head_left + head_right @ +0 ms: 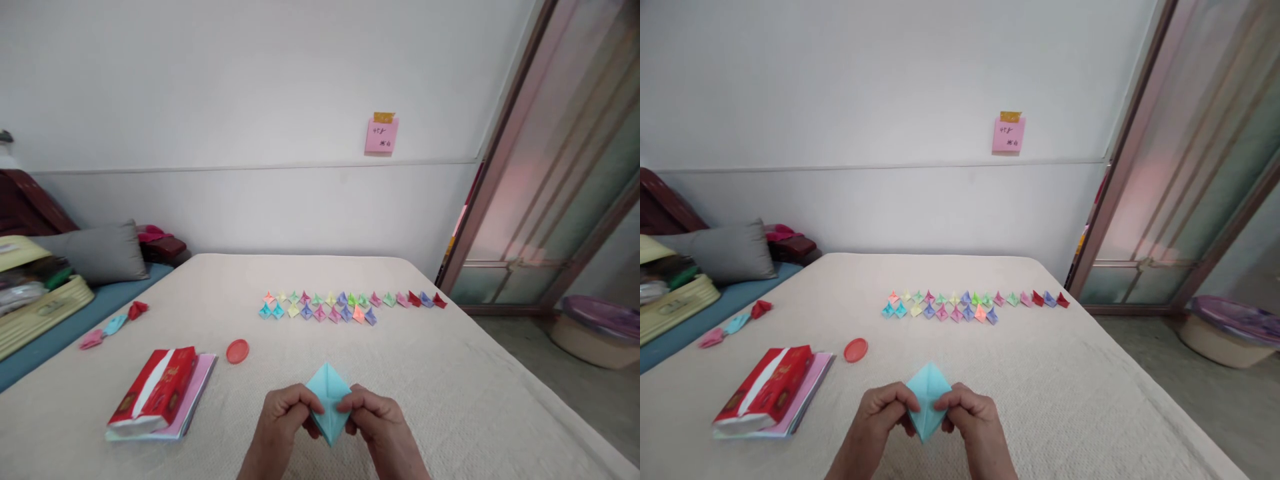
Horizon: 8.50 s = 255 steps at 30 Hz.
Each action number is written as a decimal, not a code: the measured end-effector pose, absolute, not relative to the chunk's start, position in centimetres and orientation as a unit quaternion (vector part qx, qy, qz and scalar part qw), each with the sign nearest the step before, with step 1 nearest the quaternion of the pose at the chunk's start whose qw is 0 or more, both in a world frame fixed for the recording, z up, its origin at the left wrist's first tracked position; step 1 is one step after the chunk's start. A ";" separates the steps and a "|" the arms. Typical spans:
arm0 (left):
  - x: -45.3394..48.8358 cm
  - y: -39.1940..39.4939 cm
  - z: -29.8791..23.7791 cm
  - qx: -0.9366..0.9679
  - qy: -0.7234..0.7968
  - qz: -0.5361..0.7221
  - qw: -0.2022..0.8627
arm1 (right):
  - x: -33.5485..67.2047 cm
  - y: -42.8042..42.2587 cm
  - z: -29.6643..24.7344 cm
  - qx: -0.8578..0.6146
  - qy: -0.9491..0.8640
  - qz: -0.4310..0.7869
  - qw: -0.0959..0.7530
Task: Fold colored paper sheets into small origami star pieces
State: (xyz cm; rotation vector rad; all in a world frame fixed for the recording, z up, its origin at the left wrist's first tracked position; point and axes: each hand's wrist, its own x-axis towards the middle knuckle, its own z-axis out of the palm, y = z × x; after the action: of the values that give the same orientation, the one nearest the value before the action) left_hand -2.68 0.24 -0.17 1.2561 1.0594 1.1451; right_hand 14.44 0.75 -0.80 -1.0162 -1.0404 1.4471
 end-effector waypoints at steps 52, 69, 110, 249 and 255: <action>0.2 1.0 -3.1 0.391 0.424 0.537 0.615 | 13.1 0.7 -1.4 -0.472 -0.395 0.608 0.501; 0.8 0.4 -2.4 0.378 0.382 0.522 0.662 | 13.3 0.7 -1.1 -0.449 -0.353 0.628 0.529; -1.4 0.1 -1.2 0.222 0.315 0.404 0.830 | 14.7 1.1 -1.5 -0.371 -0.560 0.543 0.504; -1.5 1.0 -1.3 0.488 0.490 0.511 0.511 | 14.9 0.6 -1.3 -0.497 -0.561 0.403 0.526; -0.8 0.6 -0.9 0.469 0.476 0.503 0.548 | 15.1 0.5 -1.1 -0.517 -0.571 0.354 0.530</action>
State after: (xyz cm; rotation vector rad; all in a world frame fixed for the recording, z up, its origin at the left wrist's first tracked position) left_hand -0.79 0.59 -0.94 1.1106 1.1278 1.1911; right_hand 15.11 0.50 -1.08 -1.2352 -1.3636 0.8456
